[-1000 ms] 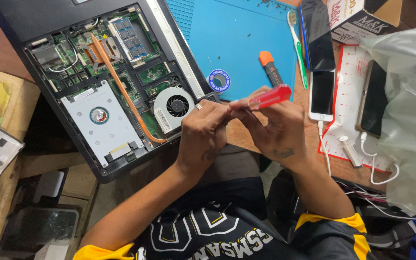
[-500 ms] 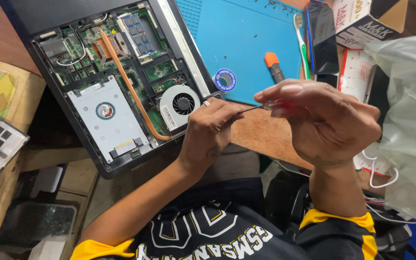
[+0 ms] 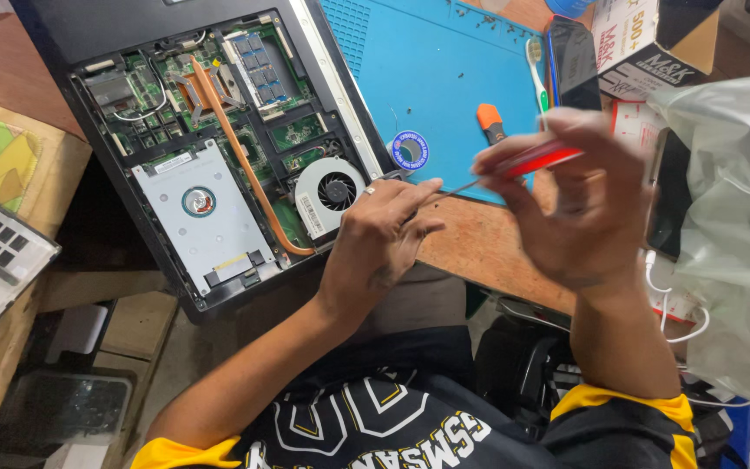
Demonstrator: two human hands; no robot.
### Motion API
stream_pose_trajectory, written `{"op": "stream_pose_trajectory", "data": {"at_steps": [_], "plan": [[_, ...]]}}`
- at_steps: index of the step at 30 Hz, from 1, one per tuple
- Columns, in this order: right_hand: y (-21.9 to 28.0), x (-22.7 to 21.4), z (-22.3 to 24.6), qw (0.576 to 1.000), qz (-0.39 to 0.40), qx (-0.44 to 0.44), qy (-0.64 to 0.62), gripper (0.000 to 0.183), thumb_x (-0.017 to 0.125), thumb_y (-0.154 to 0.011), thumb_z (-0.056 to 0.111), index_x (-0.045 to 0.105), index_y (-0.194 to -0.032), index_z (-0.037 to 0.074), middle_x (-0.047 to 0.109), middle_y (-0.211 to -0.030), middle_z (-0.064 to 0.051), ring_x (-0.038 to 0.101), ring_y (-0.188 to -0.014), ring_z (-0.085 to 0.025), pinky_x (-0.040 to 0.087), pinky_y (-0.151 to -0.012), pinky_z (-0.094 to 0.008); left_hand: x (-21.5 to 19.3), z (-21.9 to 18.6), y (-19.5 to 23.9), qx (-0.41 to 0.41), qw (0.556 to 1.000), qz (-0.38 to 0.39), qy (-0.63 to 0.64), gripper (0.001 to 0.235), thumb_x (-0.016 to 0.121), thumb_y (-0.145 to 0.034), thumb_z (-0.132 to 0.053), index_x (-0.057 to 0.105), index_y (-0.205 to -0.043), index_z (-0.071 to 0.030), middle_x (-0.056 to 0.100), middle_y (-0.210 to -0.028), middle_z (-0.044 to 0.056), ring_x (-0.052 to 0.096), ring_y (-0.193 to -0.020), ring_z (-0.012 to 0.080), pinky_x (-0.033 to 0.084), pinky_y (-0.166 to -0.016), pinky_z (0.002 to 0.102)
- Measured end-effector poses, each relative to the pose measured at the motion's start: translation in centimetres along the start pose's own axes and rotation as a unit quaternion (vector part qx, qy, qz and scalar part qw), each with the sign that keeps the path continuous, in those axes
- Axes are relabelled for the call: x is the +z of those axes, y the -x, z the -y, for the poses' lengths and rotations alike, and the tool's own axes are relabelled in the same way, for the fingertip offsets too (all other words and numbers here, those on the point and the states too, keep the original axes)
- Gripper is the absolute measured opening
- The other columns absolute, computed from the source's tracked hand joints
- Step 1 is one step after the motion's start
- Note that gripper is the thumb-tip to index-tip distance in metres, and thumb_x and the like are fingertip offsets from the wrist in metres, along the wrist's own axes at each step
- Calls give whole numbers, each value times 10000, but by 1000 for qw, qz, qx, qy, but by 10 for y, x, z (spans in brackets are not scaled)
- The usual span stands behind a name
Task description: The person installs a hard drive into a disassembled laptop and secures it with screws using a screwdriver. They then proceed to tighten screws on the cooling fan assembly.
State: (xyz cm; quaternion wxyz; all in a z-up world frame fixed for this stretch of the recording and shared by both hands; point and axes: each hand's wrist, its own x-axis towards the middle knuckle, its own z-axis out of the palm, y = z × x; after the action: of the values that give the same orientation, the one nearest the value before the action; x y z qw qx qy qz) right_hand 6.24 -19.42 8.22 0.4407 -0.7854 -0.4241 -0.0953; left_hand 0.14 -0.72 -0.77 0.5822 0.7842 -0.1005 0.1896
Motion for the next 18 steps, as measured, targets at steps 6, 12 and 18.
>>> {"op": "stream_pose_trajectory", "data": {"at_steps": [6, 12, 18], "plan": [[-25, -47, -90, 980, -158, -46, 107, 633, 684, -1049, -102, 247, -1477, 59, 655, -1135, -180, 700, -959, -244, 599, -851, -349, -21, -5, 11, -8, 995, -87, -45, 348, 777, -912, -74, 668, -1241, -44, 690, -1124, 134, 675, -1032, 313, 553, -900, 404], [-40, -50, -165, 959, -187, -82, 197, 656, 633, -1093, -36, 138, -1512, 62, 633, -1152, -142, 648, -922, -203, 566, -829, -337, -28, 1, 14, -27, 989, -133, -59, 192, 761, -939, -18, 702, -1115, -66, 696, -1047, 95, 687, -970, 264, 557, -845, 379], [-44, -44, -215, 951, -198, -35, 237, 485, 682, -1139, 11, 307, -1442, 59, 689, -1014, -112, 645, -813, -195, 534, -753, -335, -26, 4, 17, -23, 988, -141, -64, 186, 755, -923, 5, 703, -1089, -63, 691, -1020, 88, 687, -946, 261, 562, -830, 369]]}}
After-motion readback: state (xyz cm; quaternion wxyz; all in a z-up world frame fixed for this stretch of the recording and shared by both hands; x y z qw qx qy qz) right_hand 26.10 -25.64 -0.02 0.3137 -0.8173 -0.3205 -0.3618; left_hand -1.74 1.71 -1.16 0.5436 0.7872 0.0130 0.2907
